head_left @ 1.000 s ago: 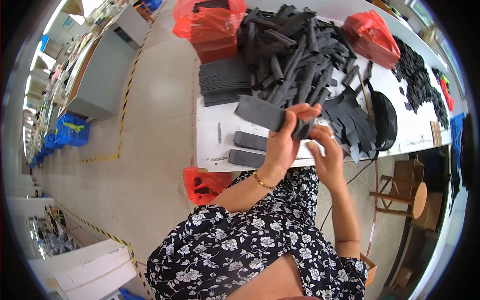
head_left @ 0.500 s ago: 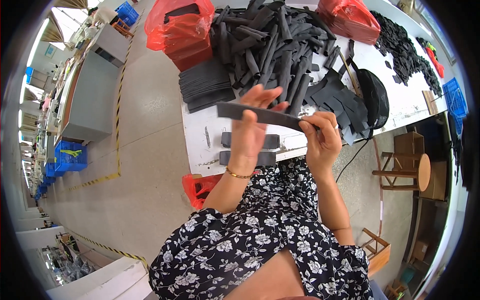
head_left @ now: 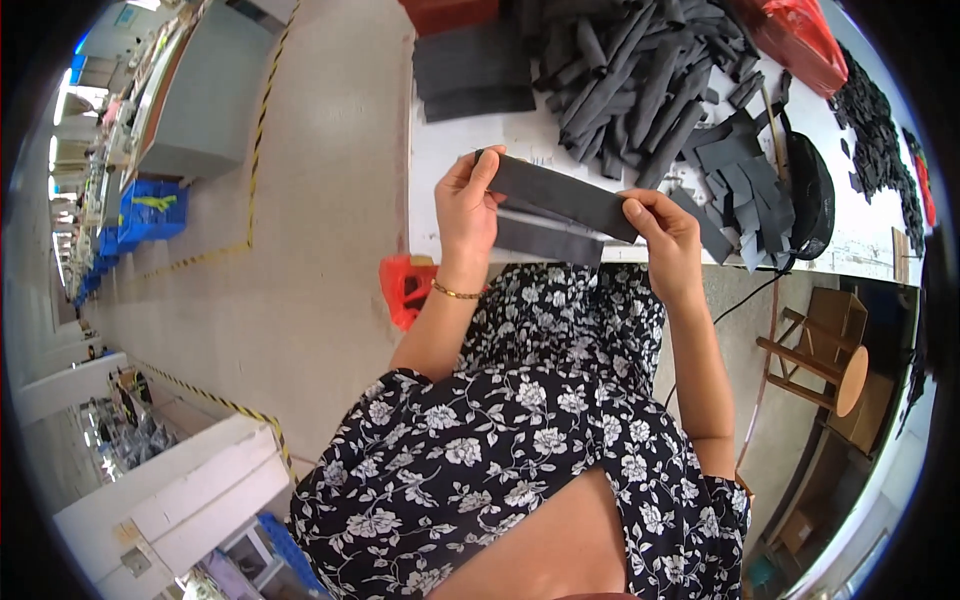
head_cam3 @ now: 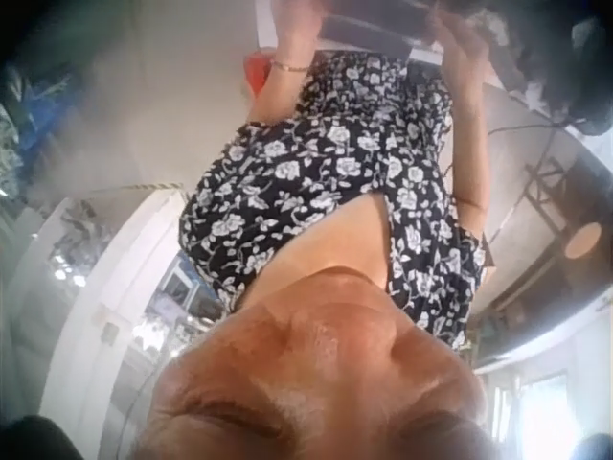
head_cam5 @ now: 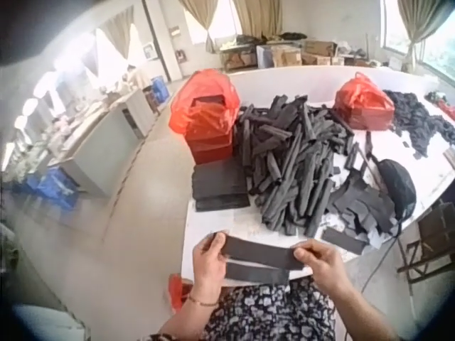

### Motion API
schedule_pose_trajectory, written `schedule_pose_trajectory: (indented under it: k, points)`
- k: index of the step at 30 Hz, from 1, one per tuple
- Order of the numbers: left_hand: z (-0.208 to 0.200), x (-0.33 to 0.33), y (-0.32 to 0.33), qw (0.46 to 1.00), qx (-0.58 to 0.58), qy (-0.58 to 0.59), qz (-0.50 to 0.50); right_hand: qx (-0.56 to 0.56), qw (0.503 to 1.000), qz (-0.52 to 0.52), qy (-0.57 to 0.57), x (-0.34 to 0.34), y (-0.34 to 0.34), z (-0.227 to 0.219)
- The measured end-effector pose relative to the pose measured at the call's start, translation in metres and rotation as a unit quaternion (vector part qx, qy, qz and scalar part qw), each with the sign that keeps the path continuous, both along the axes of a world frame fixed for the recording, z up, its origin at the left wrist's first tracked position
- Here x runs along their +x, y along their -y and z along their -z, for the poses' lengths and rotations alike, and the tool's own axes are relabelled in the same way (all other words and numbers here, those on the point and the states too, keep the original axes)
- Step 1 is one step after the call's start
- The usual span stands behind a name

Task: Assembling small black rubber or foam components by applying adhesive and fitting them together.

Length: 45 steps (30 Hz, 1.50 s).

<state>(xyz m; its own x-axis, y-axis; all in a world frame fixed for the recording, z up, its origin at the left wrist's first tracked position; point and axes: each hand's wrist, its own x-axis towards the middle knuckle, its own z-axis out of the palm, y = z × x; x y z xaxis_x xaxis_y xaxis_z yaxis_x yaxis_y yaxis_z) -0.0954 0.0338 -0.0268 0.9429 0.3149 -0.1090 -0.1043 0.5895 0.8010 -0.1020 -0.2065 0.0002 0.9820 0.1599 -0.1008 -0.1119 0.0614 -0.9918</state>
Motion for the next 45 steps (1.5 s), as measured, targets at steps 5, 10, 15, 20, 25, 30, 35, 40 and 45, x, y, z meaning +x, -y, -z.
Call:
schedule_pose_trajectory:
  k: [5, 10, 15, 20, 25, 30, 35, 40, 45]
  points:
    - [0.039, -0.038, -0.026, 0.959, 0.261, -0.096, -0.058, -0.243, 0.97, 0.001, 0.005, -0.021, -0.022, 0.037]
    - [0.075, -0.052, -0.023, 0.826, 0.548, -0.069, -0.111, -0.325, 0.942, 0.021, 0.084, -0.026, -0.027, 0.073]
    - [0.067, -0.039, -0.012, 0.738, 0.652, -0.03, -0.17, -0.484, 0.834, 0.036, 0.263, -0.029, -0.021, 0.08]
    - [0.024, 0.029, 0.014, 0.827, 0.53, 0.138, -0.13, -0.585, 0.755, 0.116, 0.273, 0.011, 0.055, 0.064]
    - [0.012, 0.131, 0.075, 0.773, 0.602, 0.176, -0.091, -0.749, 0.62, -0.062, 0.226, 0.026, 0.123, 0.106]
    - [0.04, 0.161, 0.08, 0.809, 0.587, 0.01, -0.017, -0.759, 0.564, -0.128, 0.3, 0.026, 0.123, 0.101]
    - [0.041, 0.149, 0.066, 0.889, 0.451, -0.03, 0.079, -0.711, 0.604, -0.13, 0.335, 0.018, 0.126, 0.099]
    - [-0.001, 0.1, 0.068, 0.956, 0.221, -0.001, 0.193, -0.513, 0.794, 0.023, 0.325, 0.026, 0.14, 0.095]
    - [-0.05, 0.066, 0.077, 0.979, 0.015, 0.02, 0.204, -0.274, 0.899, 0.237, 0.247, 0.04, 0.106, 0.004]
